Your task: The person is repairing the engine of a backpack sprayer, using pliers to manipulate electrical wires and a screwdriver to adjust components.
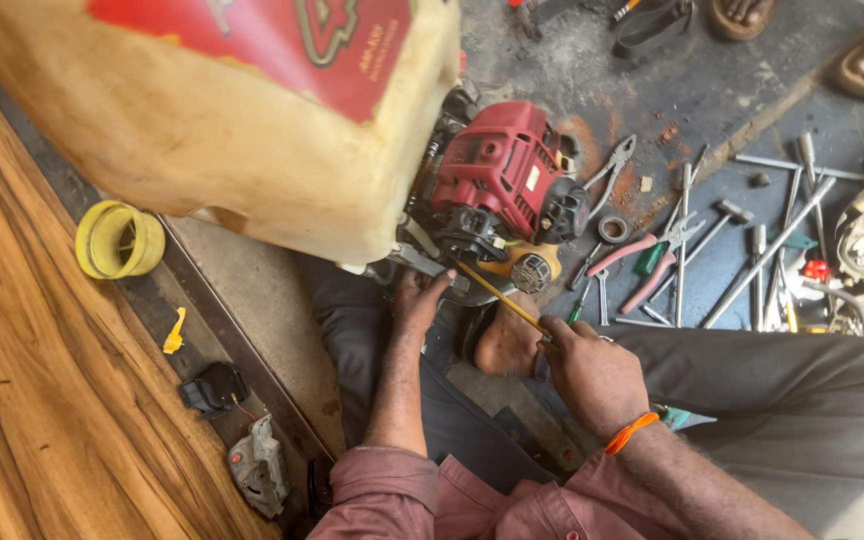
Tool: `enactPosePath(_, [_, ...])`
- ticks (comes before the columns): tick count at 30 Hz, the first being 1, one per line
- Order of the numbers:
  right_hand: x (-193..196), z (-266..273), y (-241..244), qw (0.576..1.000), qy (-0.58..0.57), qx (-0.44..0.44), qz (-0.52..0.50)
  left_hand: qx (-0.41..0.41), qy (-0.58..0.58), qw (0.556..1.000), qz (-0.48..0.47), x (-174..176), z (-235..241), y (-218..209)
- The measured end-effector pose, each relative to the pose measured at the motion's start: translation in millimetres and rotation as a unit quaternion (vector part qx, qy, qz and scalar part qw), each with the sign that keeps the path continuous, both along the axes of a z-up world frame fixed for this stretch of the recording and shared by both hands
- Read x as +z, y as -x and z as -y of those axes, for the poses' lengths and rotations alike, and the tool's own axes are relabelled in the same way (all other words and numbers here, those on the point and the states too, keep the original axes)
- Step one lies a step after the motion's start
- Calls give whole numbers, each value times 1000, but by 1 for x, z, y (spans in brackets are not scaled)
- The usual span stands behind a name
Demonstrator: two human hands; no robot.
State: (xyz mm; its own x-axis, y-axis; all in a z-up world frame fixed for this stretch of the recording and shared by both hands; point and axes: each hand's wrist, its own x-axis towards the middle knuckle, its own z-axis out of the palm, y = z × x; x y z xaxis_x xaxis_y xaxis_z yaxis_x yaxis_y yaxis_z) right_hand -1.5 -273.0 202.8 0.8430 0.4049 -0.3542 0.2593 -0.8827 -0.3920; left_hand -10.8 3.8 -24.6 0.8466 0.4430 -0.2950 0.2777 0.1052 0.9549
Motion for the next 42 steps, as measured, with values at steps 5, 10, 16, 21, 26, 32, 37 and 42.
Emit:
enactPosePath(5, [3, 68, -9, 998, 47, 32, -15, -3, -4, 999, 44, 13, -3, 3])
enactPosePath(10, [-37, 247, -55, 973, -49, -179, -138, 2, -264, 962, -73, 55, 10, -4])
enactPosePath(16, [-121, 295, -128, 986, 54, -134, 81, 57, -400, 900, -162, 54, 31, -22])
enactPosePath(21, [-149, 231, -166, 935, 180, -304, -13, 42, -229, 970, -66, 31, 16, -18])
enactPosePath(26, [-168, 147, -151, 960, 127, -246, 38, 61, -2, 998, -17, 27, 5, -14])
enactPosePath(32, [-228, 92, -151, 957, 143, -225, -114, 26, 59, 998, -7, 31, 0, 4])
enactPosePath(37, [-198, 100, -157, 790, -255, -499, -249, 55, 24, 998, 28, 33, -5, 3])
enactPosePath(42, [-97, 121, -129, 715, -468, -415, -313, 80, -290, 951, -68, 25, 3, 0])
